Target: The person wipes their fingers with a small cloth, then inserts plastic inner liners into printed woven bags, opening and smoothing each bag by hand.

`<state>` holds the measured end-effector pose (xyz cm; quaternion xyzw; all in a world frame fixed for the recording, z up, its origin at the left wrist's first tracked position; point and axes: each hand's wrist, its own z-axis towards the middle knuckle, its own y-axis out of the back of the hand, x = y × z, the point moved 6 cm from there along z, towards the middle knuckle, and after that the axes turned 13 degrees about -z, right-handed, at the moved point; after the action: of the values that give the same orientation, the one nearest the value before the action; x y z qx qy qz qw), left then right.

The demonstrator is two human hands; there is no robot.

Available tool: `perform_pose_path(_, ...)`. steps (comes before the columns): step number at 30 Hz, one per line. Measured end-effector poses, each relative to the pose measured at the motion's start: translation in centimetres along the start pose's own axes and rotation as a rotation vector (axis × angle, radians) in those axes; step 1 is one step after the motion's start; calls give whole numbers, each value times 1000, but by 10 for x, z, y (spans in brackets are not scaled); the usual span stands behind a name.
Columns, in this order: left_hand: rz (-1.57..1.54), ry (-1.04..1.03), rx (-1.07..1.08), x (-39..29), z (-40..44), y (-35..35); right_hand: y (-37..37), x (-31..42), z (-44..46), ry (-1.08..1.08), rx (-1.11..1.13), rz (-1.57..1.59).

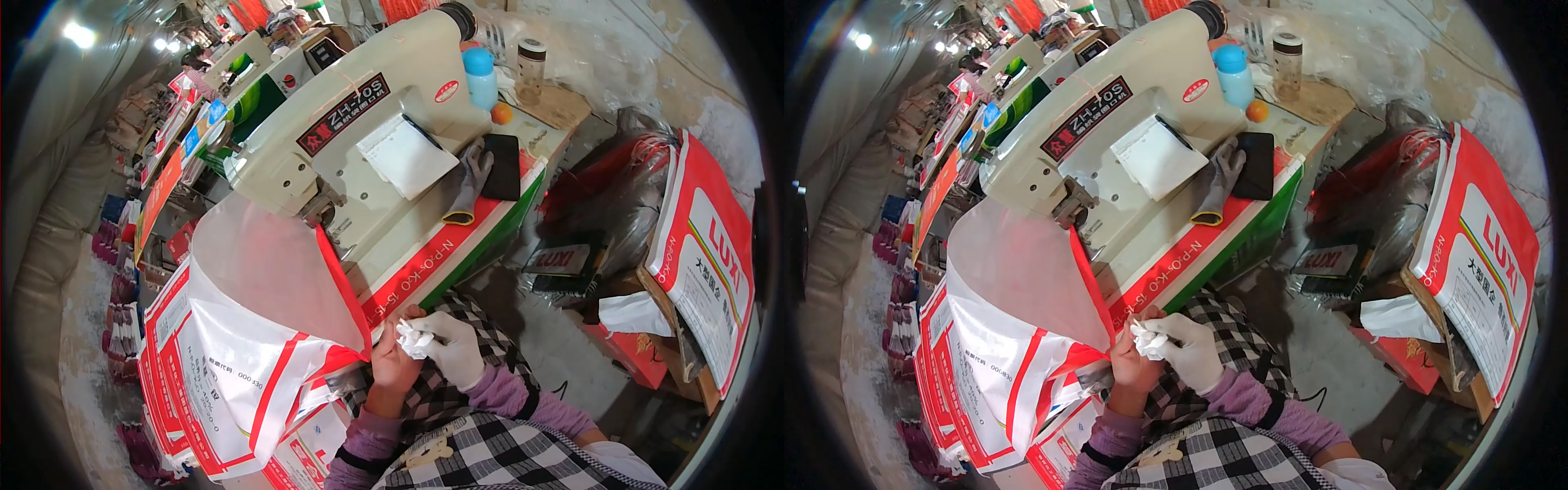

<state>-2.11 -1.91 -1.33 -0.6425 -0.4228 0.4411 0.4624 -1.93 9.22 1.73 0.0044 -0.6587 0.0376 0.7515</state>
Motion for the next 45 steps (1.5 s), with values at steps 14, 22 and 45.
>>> perform_pose_path(14, 375, -115, -88, 2, 3, 21, -3, 15, -3, 325, -128, -486)
perform_pose_path(22, 338, -119, -22, -1, 5, 37, -9, 16, -6, 376, -111, -538)
perform_pose_path(45, 394, -281, -40, -9, -5, 29, -15, 21, -11, 327, 25, -538)
